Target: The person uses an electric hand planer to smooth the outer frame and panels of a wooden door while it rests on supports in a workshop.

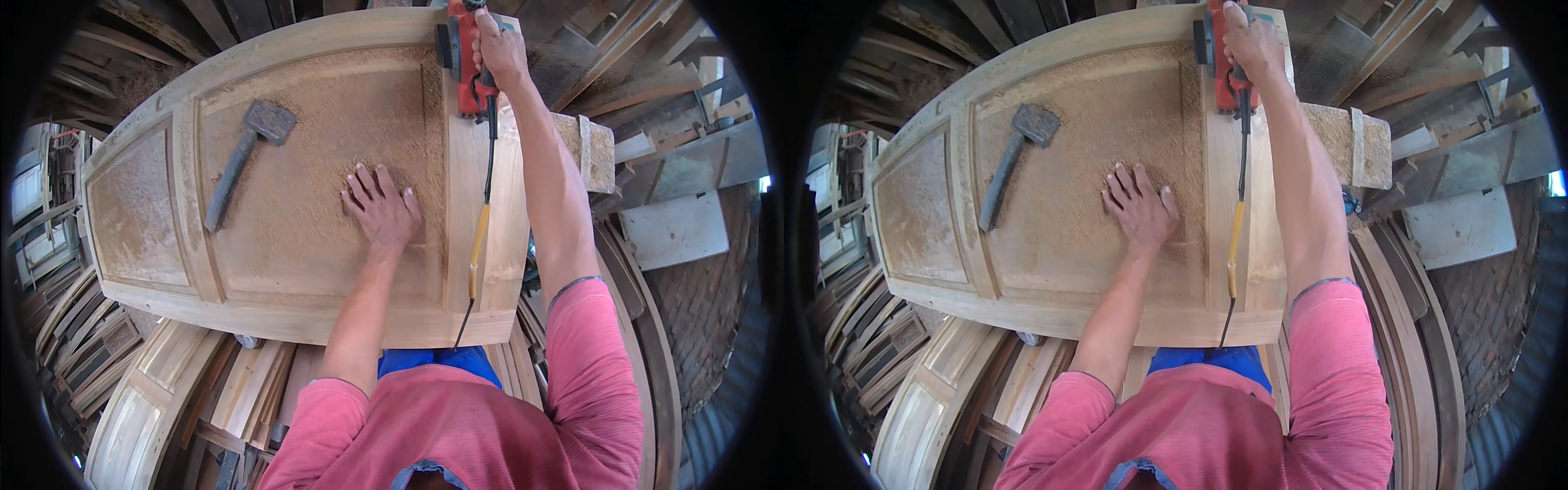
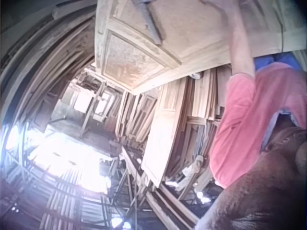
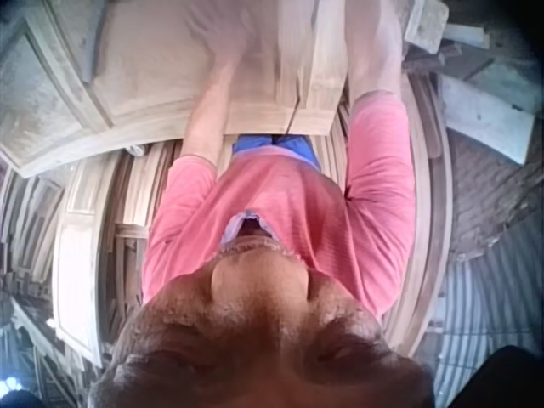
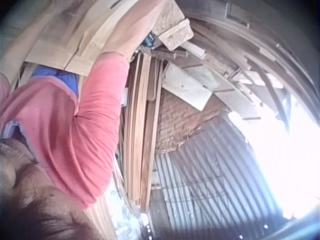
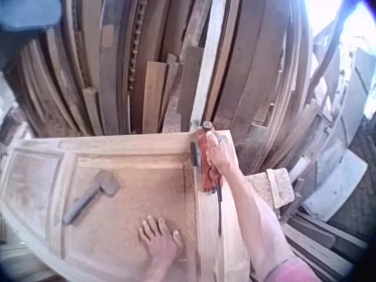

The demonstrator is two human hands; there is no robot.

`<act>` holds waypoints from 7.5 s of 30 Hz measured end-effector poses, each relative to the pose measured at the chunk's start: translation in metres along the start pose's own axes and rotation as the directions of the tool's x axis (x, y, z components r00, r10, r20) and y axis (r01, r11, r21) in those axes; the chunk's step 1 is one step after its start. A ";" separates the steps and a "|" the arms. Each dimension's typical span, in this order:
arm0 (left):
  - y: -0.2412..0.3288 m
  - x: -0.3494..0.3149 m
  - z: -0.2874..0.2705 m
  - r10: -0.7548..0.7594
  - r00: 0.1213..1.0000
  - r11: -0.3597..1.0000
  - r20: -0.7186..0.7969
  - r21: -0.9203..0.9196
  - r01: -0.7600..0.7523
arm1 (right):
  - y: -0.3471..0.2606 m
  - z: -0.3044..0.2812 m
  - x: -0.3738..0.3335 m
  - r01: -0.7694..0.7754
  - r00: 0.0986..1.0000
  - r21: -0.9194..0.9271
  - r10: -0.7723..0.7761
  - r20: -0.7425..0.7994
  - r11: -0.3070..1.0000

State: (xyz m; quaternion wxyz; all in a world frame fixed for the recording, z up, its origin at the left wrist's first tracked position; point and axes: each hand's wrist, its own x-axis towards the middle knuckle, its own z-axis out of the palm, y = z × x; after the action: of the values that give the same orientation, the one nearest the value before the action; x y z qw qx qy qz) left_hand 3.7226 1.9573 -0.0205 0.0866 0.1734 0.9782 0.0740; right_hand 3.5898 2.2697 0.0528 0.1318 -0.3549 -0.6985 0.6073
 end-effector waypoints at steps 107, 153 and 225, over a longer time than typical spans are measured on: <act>-0.038 -0.011 0.009 0.093 0.991 0.994 -0.100 0.063 -0.087 | 0.049 -0.014 -0.224 -0.065 0.997 0.055 0.063 0.038 0.996; -0.034 -0.007 0.003 0.076 0.997 0.993 -0.017 0.095 -0.074 | 0.042 -0.129 -0.276 -0.184 0.981 0.152 0.191 -0.032 0.971; 0.194 -0.488 0.068 -0.221 0.900 0.751 0.375 -0.523 0.403 | 0.067 -0.216 -0.355 0.258 0.314 -0.358 0.272 0.910 0.897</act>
State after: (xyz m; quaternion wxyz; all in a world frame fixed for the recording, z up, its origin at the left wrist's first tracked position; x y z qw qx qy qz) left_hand 4.2505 1.9730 0.0177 0.2895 -0.0209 0.8977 0.3314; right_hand 3.9986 2.2010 0.1268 -0.3896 0.0465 -0.7567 0.5230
